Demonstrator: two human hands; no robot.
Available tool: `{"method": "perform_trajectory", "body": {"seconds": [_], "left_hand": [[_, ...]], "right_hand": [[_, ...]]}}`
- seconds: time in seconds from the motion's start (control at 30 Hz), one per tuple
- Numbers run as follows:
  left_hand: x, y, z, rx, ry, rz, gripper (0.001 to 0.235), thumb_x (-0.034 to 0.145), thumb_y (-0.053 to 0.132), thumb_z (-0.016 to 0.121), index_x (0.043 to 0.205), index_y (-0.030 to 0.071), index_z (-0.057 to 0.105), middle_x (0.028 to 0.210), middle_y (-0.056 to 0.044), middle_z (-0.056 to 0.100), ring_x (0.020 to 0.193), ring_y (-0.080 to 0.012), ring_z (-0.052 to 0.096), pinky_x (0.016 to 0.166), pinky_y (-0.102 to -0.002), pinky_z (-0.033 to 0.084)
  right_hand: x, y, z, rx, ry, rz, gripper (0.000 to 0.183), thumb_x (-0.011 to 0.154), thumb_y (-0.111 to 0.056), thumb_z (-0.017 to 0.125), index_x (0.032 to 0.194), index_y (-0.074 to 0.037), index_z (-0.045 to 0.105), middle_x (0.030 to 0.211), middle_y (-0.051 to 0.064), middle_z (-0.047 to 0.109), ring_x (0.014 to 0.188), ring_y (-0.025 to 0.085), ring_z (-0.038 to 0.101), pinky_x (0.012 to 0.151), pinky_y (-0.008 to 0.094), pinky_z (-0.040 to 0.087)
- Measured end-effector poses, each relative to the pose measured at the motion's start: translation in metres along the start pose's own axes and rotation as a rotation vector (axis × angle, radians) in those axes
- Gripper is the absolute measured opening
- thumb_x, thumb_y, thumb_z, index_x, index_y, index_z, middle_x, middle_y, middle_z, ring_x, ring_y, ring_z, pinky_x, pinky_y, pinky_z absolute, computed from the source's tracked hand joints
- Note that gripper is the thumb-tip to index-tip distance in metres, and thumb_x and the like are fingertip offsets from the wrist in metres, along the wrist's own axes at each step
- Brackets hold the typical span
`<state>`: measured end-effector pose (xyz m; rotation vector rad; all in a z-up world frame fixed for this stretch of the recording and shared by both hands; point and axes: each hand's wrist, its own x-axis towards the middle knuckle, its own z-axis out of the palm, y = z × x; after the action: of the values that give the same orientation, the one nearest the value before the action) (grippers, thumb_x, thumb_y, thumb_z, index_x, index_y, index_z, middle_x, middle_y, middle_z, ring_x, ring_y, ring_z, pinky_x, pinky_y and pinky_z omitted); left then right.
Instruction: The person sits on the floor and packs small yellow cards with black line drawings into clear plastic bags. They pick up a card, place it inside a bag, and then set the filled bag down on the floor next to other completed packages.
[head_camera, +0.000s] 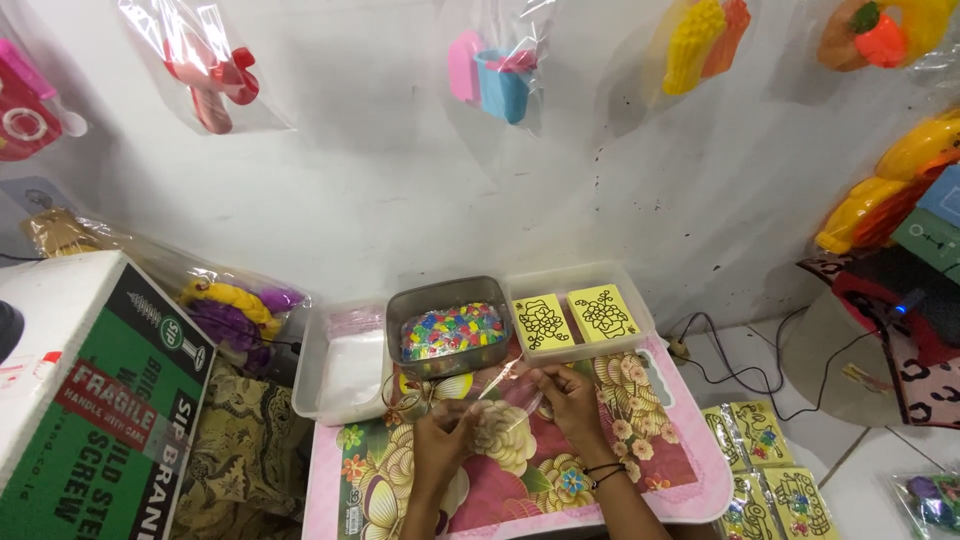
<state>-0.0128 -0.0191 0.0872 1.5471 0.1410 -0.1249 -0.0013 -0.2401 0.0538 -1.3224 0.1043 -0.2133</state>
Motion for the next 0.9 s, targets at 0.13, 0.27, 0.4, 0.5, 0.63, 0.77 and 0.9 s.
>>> {"method": "perform_trajectory", "body": {"seconds": [0.13,0.27,0.4,0.5,0.63,0.77,0.9], "left_hand": [[0.002,-0.006,-0.003,0.048,0.01,-0.008,0.026,0.084,0.019,0.082,0.09,-0.007,0.082,0.067,-0.014,0.077,0.05,-0.0158,0.063,0.047,-0.026,0.049],[0.009,-0.022,-0.005,-0.12,-0.035,-0.053,0.023,0.089,0.011,0.078,0.098,-0.01,0.077,0.072,-0.018,0.076,0.054,-0.0191,0.066,0.045,-0.027,0.053],[0.01,-0.025,-0.011,-0.121,-0.086,0.015,0.023,0.087,0.014,0.08,0.091,-0.009,0.079,0.062,-0.011,0.068,0.047,-0.0135,0.054,0.041,-0.025,0.042],[0.015,-0.037,-0.015,-0.187,-0.126,-0.02,0.019,0.091,0.009,0.078,0.098,-0.009,0.08,0.063,-0.009,0.068,0.046,-0.0104,0.051,0.04,-0.023,0.036],[0.011,-0.031,-0.014,-0.221,-0.158,-0.059,0.023,0.089,0.009,0.078,0.1,-0.011,0.08,0.073,-0.015,0.074,0.051,-0.0142,0.06,0.043,-0.024,0.045],[0.008,-0.027,-0.013,-0.033,-0.114,0.029,0.027,0.09,0.017,0.08,0.077,-0.006,0.078,0.053,-0.006,0.059,0.042,-0.0112,0.046,0.04,-0.026,0.036],[0.005,-0.023,-0.013,-0.058,-0.124,0.043,0.035,0.09,0.025,0.08,0.072,-0.005,0.076,0.05,-0.007,0.057,0.041,-0.0123,0.047,0.038,-0.028,0.038]], "right_hand": [[0.002,0.003,-0.002,-0.033,-0.007,-0.061,0.017,0.091,-0.013,0.075,0.098,0.001,0.08,0.061,0.0,0.06,0.047,0.007,0.042,0.04,0.023,0.034],[0.007,0.011,-0.01,0.04,-0.052,-0.207,0.012,0.091,-0.006,0.071,0.089,0.002,0.08,0.1,0.006,0.063,0.061,0.007,0.044,0.049,0.021,0.038],[0.005,0.009,-0.015,0.217,-0.262,-0.023,0.022,0.095,-0.006,0.06,0.093,0.013,0.071,0.137,0.01,0.053,0.07,0.009,0.052,0.053,0.022,0.047],[0.001,0.003,-0.012,0.121,-0.389,-0.01,0.05,0.102,-0.02,0.051,0.149,-0.003,0.05,0.121,0.011,0.07,0.095,0.022,0.075,0.053,0.019,0.04],[-0.004,-0.01,-0.008,0.181,-0.472,-0.067,0.049,0.098,-0.025,0.051,0.141,-0.003,0.058,0.139,0.016,0.065,0.123,0.024,0.065,0.097,0.037,0.057],[-0.006,-0.005,-0.011,0.028,-0.42,0.019,0.05,0.1,-0.04,0.049,0.127,-0.003,0.069,0.117,0.013,0.076,0.077,0.015,0.063,0.064,0.028,0.045],[-0.006,-0.015,-0.004,-0.051,-0.527,-0.198,0.05,0.105,-0.038,0.042,0.133,-0.006,0.069,0.105,0.008,0.074,0.086,0.018,0.057,0.085,0.035,0.045]]}}
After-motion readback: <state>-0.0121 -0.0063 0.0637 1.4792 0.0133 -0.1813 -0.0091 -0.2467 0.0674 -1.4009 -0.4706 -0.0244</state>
